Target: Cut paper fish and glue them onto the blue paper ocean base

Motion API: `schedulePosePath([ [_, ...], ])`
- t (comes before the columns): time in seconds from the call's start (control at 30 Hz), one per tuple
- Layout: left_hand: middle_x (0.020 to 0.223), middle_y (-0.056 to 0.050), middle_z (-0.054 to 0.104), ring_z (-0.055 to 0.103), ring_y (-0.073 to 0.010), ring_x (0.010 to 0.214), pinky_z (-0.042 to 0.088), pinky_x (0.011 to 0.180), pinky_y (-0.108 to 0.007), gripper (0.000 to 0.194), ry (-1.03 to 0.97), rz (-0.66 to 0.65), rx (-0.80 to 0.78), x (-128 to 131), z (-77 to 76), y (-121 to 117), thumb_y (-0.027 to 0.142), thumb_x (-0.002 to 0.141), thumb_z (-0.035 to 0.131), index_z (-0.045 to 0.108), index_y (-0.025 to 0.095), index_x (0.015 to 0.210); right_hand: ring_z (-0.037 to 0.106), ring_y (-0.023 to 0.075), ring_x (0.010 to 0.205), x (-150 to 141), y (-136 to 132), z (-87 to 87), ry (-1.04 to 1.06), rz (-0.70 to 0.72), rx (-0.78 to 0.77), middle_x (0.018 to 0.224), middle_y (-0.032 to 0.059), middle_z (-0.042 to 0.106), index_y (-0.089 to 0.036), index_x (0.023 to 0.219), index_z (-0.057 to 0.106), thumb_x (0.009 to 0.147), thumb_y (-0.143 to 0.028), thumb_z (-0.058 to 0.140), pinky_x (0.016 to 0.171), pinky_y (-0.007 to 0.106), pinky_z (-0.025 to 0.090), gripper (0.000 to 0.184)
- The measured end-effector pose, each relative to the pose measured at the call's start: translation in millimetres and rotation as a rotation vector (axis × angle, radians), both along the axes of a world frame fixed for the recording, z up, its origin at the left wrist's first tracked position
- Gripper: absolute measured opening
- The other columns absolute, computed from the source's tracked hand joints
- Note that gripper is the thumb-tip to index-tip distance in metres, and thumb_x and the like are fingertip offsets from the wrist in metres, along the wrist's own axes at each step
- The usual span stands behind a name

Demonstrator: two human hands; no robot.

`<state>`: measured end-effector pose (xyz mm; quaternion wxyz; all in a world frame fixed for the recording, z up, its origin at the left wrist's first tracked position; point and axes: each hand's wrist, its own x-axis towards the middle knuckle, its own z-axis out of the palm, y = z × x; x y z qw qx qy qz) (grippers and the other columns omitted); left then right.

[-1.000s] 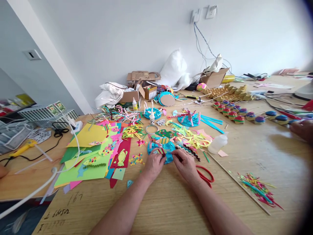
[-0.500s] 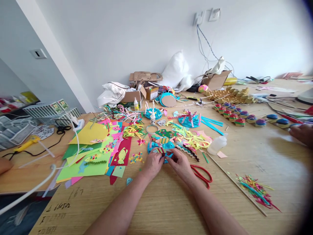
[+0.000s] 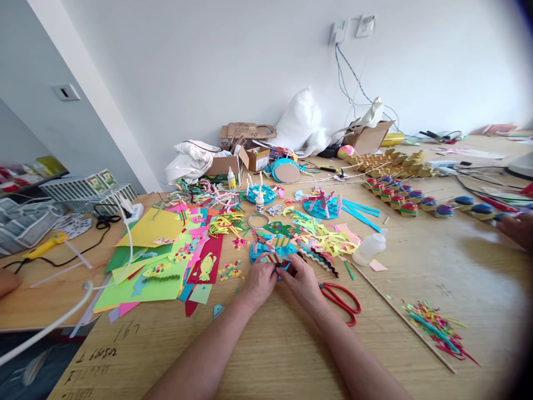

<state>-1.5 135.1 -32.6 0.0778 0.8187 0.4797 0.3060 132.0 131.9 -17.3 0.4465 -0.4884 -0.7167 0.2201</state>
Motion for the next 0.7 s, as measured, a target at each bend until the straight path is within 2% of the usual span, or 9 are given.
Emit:
schedulePosePath([
  [0.2,0.099,-0.01,0.065,0.055,-0.0239,0.103,0.048,0.086,-0.039,0.022,-0.027,-0.018,0.03,-1.7,-3.7,2.2,0.002,0.074,0.051,0.062,0.014,0.089,0.052,0.0138,0.057,-0.1,0.1,-0.2,-0.002,0.023,0.017,0.067,0.0024,0.056,-0.019,0.071,0.059,0.073,-0.024,0.052,0.052,0.024,0.042,0.009],
  [0.3,0.104,-0.009,0.063,0.052,-0.0229,0.108,0.046,0.09,-0.041,0.025,-0.03,-0.038,0.039,-3.0,-3.6,1.8,0.003,0.075,0.051,0.062,0.015,0.094,0.052,0.014,0.057,-0.4,0.0,-0.6,0.0,0.017,0.027,0.067,0.0022,0.057,-0.019,0.069,0.059,0.073,-0.023,0.052,0.051,0.024,0.041,0.008],
  [0.7,0.101,-0.008,0.064,0.053,-0.0237,0.107,0.047,0.089,-0.041,0.025,-0.012,-0.028,0.021,-2.9,-2.4,-0.6,0.002,0.075,0.051,0.062,0.016,0.092,0.053,0.015,0.059,-0.8,-0.5,-2.5,-0.039,0.006,0.007,0.066,0.0024,0.057,-0.018,0.072,0.059,0.073,-0.024,0.051,0.054,0.025,0.042,0.01],
])
